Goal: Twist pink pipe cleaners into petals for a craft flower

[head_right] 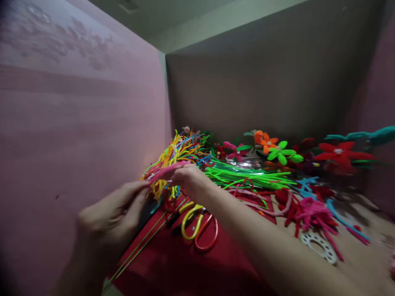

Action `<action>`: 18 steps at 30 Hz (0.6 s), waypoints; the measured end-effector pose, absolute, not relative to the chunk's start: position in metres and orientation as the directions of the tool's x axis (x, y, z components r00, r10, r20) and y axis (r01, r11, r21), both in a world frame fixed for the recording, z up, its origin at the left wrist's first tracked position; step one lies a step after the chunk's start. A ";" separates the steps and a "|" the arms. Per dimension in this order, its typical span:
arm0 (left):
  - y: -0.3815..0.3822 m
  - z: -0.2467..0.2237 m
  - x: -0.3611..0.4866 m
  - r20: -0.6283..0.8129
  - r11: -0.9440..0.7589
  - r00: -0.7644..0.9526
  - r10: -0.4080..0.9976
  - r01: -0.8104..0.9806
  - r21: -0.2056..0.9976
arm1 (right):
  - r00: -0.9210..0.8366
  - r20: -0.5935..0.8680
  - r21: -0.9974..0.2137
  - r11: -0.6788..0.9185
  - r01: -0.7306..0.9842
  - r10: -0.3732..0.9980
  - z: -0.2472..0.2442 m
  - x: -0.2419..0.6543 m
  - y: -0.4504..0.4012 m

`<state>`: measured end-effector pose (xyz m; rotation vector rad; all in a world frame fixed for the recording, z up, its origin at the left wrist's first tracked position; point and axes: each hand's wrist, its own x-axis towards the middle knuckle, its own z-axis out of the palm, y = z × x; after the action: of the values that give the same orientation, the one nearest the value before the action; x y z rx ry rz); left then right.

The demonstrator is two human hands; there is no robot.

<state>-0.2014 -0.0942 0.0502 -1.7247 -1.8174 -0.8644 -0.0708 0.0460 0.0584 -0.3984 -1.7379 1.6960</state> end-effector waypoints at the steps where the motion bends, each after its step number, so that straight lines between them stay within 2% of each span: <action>1: -0.085 0.049 -0.180 0.717 -0.102 0.030 0.697 0.993 0.058 | -0.739 0.253 -0.928 -0.059 -0.368 0.624 0.059 -0.054 0.040; 3: -0.070 0.042 -0.149 0.622 -0.202 0.169 0.765 0.979 -0.016 | -0.680 0.207 -0.820 -0.255 -0.513 0.703 0.057 -0.023 0.031; 6: -0.059 0.029 -0.126 0.459 -0.199 0.190 0.868 0.980 -0.030 | -0.563 0.209 -0.694 -0.285 -0.662 0.799 0.052 0.017 0.026; 10: -0.059 0.023 -0.109 0.351 -0.233 0.208 0.913 0.972 0.032 | -0.387 0.180 -0.648 -0.187 -0.738 0.904 0.051 0.057 0.024; 13: -0.065 0.022 -0.097 0.288 -0.287 0.269 0.919 0.958 0.020 | -0.175 0.158 -0.628 -0.038 -0.778 0.972 0.053 0.081 0.030; 15: -0.069 0.019 -0.091 0.256 -0.309 0.299 0.919 0.951 0.001 | -0.044 0.165 -0.615 0.068 -0.786 0.985 0.053 0.095 0.038; 18: -0.074 0.013 -0.084 0.232 -0.336 0.327 0.916 0.942 -0.001 | 0.068 0.119 -0.599 0.126 -0.790 0.991 0.050 0.111 0.049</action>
<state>-0.0841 -0.0740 0.0130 -2.4454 -1.7246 -0.2869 0.1111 0.0492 0.0503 -0.4306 -0.5742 1.4050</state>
